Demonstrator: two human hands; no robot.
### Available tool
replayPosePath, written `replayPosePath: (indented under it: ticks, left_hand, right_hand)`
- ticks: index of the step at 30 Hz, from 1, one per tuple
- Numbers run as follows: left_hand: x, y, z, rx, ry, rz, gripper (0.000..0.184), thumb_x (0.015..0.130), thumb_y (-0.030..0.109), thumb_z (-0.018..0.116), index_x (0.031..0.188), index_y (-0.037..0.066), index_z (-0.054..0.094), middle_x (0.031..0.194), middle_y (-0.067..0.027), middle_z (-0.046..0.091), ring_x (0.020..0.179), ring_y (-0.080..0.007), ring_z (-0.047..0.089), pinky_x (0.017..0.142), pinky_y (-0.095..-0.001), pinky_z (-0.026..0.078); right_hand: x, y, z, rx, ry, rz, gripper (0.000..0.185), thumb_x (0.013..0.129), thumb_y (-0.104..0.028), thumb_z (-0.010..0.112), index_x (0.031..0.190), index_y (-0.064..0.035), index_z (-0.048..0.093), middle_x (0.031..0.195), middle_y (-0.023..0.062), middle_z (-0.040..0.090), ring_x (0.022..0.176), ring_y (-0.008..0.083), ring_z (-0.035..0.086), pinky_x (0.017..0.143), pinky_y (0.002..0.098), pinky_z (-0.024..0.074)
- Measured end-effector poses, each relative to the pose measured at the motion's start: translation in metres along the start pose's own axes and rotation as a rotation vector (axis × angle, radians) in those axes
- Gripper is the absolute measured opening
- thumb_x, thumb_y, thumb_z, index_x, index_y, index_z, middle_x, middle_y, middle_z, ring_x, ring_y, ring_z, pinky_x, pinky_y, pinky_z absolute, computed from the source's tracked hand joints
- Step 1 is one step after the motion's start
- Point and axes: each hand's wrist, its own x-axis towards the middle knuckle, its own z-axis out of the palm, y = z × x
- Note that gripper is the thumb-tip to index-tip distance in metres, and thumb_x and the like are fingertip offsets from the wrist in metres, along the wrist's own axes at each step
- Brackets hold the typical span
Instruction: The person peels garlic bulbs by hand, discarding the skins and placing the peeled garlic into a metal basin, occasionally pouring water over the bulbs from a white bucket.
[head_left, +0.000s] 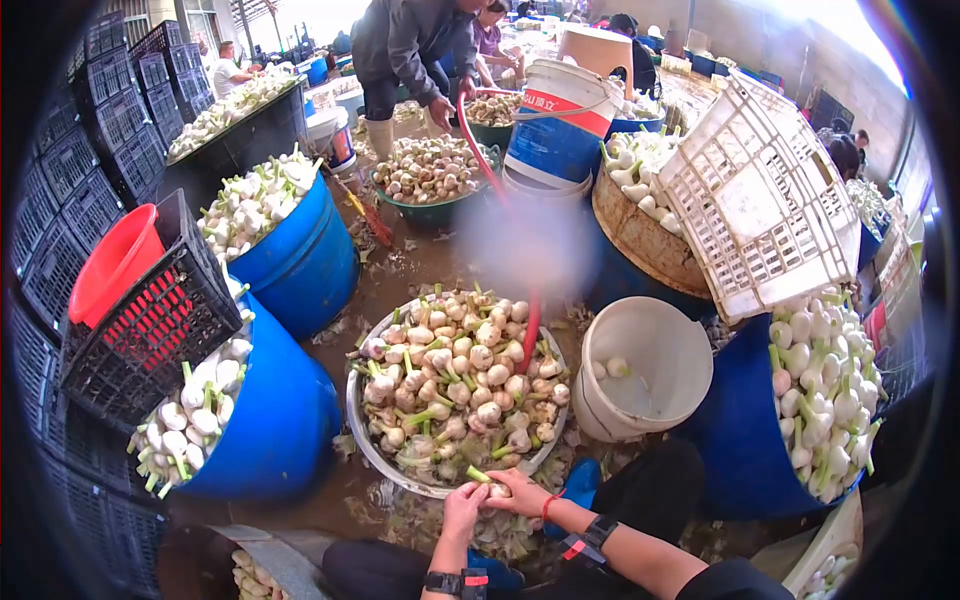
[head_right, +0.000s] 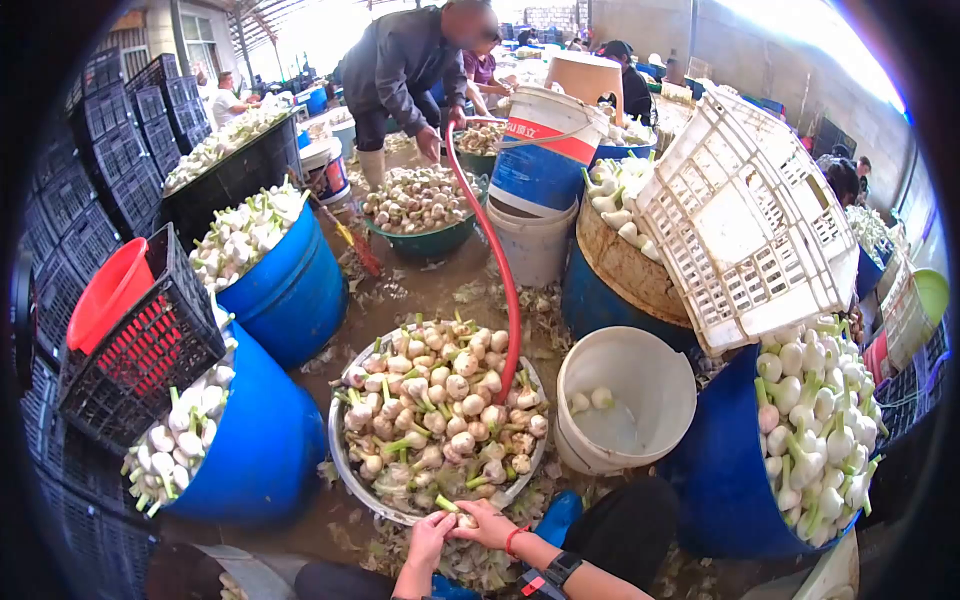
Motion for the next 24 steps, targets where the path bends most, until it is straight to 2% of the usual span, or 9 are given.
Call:
replayPosePath:
  ticks: [6, 9, 11, 13, 15, 17, 19, 21, 24]
  left_hand:
    - [-0.008, 0.009, 0.008, 0.086, 0.004, 0.090, 0.013, 0.076, 0.010, 0.059, 0.076, -0.002, 0.065, 0.062, 0.0004, 0.059, 0.051, -0.0060, 0.048, 0.047, -0.0214, 0.039]
    - [-0.011, 0.015, 0.010, 0.419, 0.148, 0.163, 0.013, 0.075, 0.006, 0.053, 0.067, -0.001, 0.062, 0.060, -0.0022, 0.057, 0.052, -0.0067, 0.047, 0.045, -0.0221, 0.036]
    - [-0.003, 0.005, 0.002, -0.080, 0.003, 0.082, 0.009, 0.076, 0.005, 0.053, 0.070, 0.002, 0.058, 0.059, 0.0002, 0.053, 0.049, -0.0077, 0.049, 0.044, -0.0197, 0.039]
    - [-0.007, 0.013, -0.006, -0.522, -0.186, -0.208, 0.005, 0.077, 0.005, 0.051, 0.075, 0.003, 0.055, 0.065, -0.0003, 0.055, 0.051, -0.0088, 0.051, 0.046, -0.0192, 0.042]
    - [-0.011, 0.015, -0.010, -0.559, -0.264, -0.233, 0.008, 0.079, 0.006, 0.051, 0.086, 0.003, 0.052, 0.075, -0.0023, 0.058, 0.055, -0.0093, 0.053, 0.049, -0.0189, 0.045]
    - [-0.025, 0.033, 0.002, -0.629, -0.201, -0.224, 0.015, 0.080, 0.006, 0.050, 0.095, 0.005, 0.050, 0.078, -0.0021, 0.057, 0.059, -0.0091, 0.054, 0.051, -0.0185, 0.046]
    - [-0.021, 0.027, 0.002, -0.403, -0.197, -0.186, 0.017, 0.081, 0.009, 0.054, 0.096, 0.004, 0.047, 0.073, -0.0001, 0.053, 0.054, -0.0073, 0.051, 0.046, -0.0171, 0.041]
    - [-0.021, 0.025, 0.001, -0.347, -0.147, -0.127, 0.015, 0.081, 0.009, 0.054, 0.095, 0.003, 0.050, 0.077, -0.0019, 0.057, 0.057, -0.0085, 0.055, 0.048, -0.0178, 0.043]
    - [-0.026, 0.036, -0.004, -0.333, -0.206, -0.114, 0.017, 0.080, 0.008, 0.054, 0.096, 0.001, 0.055, 0.081, -0.0034, 0.060, 0.061, -0.0083, 0.057, 0.051, -0.0187, 0.046]
  right_hand:
    - [-0.020, -0.020, 0.004, -0.114, 0.092, -0.056, 0.069, 0.069, -0.027, 0.071, 0.127, -0.0090, 0.038, 0.107, 0.0183, 0.043, 0.100, 0.0330, 0.047, 0.085, 0.0360, 0.0408]
    - [-0.023, -0.036, 0.003, -0.156, 0.101, -0.020, 0.069, 0.069, -0.027, 0.070, 0.126, -0.0065, 0.036, 0.102, 0.0214, 0.044, 0.095, 0.0356, 0.048, 0.080, 0.0357, 0.0431]
    - [-0.023, -0.030, 0.007, -0.088, 0.273, -0.113, 0.057, 0.074, -0.027, 0.067, 0.120, -0.0050, 0.041, 0.101, 0.0164, 0.051, 0.093, 0.0284, 0.053, 0.077, 0.0342, 0.0460]
    - [-0.016, -0.031, -0.002, 1.071, 0.007, 0.418, 0.040, 0.082, -0.022, 0.060, 0.113, -0.0058, 0.041, 0.097, 0.0073, 0.054, 0.082, 0.0116, 0.057, 0.067, 0.0248, 0.0490]
    - [-0.016, -0.023, 0.000, 1.353, 0.003, 0.419, 0.039, 0.082, -0.019, 0.061, 0.113, -0.0065, 0.041, 0.092, 0.0071, 0.054, 0.076, 0.0112, 0.056, 0.066, 0.0225, 0.0484]
    - [-0.018, -0.026, 0.002, 1.160, -0.003, 0.319, 0.040, 0.081, -0.019, 0.062, 0.113, -0.0070, 0.041, 0.092, 0.0056, 0.054, 0.076, 0.0107, 0.055, 0.066, 0.0224, 0.0481]
    - [-0.022, -0.028, 0.004, 0.968, -0.021, 0.245, 0.040, 0.081, -0.019, 0.063, 0.113, -0.0074, 0.042, 0.092, 0.0042, 0.053, 0.076, 0.0103, 0.055, 0.065, 0.0223, 0.0477]
    - [-0.024, -0.030, 0.001, 0.110, 0.260, -0.102, 0.047, 0.071, -0.023, 0.073, 0.108, -0.0051, 0.050, 0.099, 0.0084, 0.050, 0.093, 0.0185, 0.050, 0.078, 0.0302, 0.0438]
    - [-0.025, -0.045, -0.011, 0.102, 0.214, -0.120, 0.052, 0.064, -0.021, 0.077, 0.107, -0.0050, 0.054, 0.101, 0.0107, 0.048, 0.097, 0.0217, 0.048, 0.083, 0.0310, 0.0416]
